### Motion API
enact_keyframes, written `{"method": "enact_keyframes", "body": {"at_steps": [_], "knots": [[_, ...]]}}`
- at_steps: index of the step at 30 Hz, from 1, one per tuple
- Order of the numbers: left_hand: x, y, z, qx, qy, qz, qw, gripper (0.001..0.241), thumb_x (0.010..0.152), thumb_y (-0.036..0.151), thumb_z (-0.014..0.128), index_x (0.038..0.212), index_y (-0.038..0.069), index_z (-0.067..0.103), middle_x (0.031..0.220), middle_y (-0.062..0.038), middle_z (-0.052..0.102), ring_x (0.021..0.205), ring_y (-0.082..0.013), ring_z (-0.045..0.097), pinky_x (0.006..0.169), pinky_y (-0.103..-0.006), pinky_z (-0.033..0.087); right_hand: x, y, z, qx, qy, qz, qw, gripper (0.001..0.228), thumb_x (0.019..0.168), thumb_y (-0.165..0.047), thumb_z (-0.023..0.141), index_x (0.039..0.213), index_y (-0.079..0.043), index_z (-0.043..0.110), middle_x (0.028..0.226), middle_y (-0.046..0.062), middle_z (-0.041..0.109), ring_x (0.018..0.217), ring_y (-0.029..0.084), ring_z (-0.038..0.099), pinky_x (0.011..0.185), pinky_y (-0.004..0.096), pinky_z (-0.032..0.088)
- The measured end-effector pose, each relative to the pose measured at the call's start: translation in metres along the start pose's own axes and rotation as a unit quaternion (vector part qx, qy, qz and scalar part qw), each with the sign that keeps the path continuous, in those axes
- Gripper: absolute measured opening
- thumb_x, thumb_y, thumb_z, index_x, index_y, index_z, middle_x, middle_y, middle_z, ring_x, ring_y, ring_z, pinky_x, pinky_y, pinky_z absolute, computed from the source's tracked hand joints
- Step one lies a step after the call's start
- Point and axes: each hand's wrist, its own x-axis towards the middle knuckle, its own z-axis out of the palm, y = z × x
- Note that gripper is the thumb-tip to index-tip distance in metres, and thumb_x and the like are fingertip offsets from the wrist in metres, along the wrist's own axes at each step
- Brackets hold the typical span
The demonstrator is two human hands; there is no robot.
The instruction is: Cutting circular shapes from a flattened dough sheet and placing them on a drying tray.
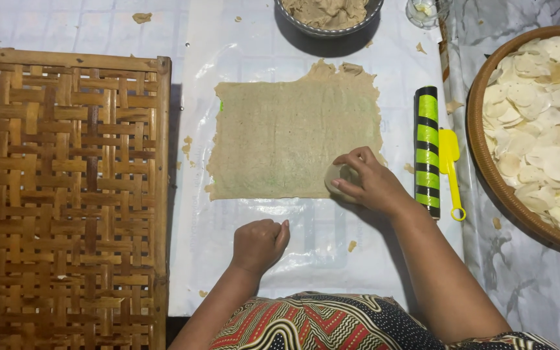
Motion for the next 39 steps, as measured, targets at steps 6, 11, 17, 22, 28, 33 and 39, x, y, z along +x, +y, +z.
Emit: {"method": "enact_keyframes", "body": {"at_steps": [6,11,17,22,28,33,39], "knots": [[-0.001,0.001,-0.002,0.0,0.011,0.004,1.0,0.053,0.101,0.041,0.051,0.052,0.02,0.056,0.045,-0.002,0.055,0.042,-0.0157,0.058,0.042,-0.0248,0.044,-0.002,-0.002,0.006,-0.021,0.006,0.004,1.0,0.043,0.092,-0.041,0.069,0.131,-0.028,0.059,0.13,0.012,0.053,0.108,0.054,0.066,0.092,0.066,0.055],[0.0,0.001,-0.001,0.0,0.006,0.001,1.0,0.054,0.102,0.042,0.05,0.053,0.019,0.057,0.045,-0.002,0.056,0.042,-0.0157,0.058,0.042,-0.0249,0.044,-0.001,-0.001,0.007,-0.035,0.01,0.01,0.999,0.043,0.091,-0.042,0.07,0.13,-0.028,0.057,0.13,0.01,0.052,0.106,0.053,0.067,0.09,0.065,0.056],[0.001,0.001,-0.002,0.004,0.007,0.002,1.0,0.054,0.101,0.041,0.051,0.053,0.019,0.058,0.045,-0.002,0.056,0.041,-0.0151,0.057,0.041,-0.0243,0.043,0.007,-0.003,0.015,-0.02,0.005,0.016,1.0,0.042,0.092,-0.044,0.068,0.129,-0.027,0.058,0.13,0.011,0.052,0.107,0.054,0.067,0.089,0.065,0.056],[0.0,0.001,-0.001,0.001,0.009,0.002,1.0,0.053,0.101,0.04,0.051,0.053,0.019,0.059,0.045,-0.001,0.056,0.041,-0.0145,0.057,0.041,-0.0241,0.043,0.016,0.0,0.027,-0.034,-0.015,0.022,0.999,0.045,0.093,-0.056,0.061,0.127,-0.026,0.055,0.128,0.011,0.051,0.107,0.054,0.067,0.089,0.066,0.057],[0.001,0.0,0.0,0.003,0.023,0.007,1.0,0.053,0.101,0.039,0.053,0.053,0.018,0.057,0.045,-0.003,0.056,0.04,-0.0162,0.057,0.04,-0.0252,0.043,0.021,0.002,0.027,-0.06,-0.022,0.021,0.998,0.046,0.093,-0.062,0.056,0.126,-0.029,0.053,0.128,0.01,0.051,0.103,0.056,0.068,0.09,0.067,0.057],[0.0,-0.002,0.002,0.001,-0.007,-0.001,1.0,0.054,0.102,0.042,0.049,0.055,0.018,0.058,0.046,-0.003,0.056,0.043,-0.0156,0.058,0.043,-0.0254,0.044,0.028,0.007,0.033,-0.078,-0.025,0.028,0.996,0.047,0.095,-0.064,0.049,0.126,-0.029,0.049,0.13,0.011,0.049,0.101,0.056,0.068,0.092,0.066,0.057],[0.001,0.005,-0.025,-0.105,-0.081,-0.063,0.989,0.053,0.102,0.043,0.047,0.058,0.014,0.058,0.05,-0.006,0.055,0.049,-0.023,0.057,0.049,-0.033,0.045,0.027,0.004,0.028,-0.084,-0.026,0.029,0.996,0.049,0.095,-0.063,0.049,0.128,-0.028,0.048,0.131,0.013,0.048,0.101,0.058,0.067,0.092,0.068,0.056]]}}
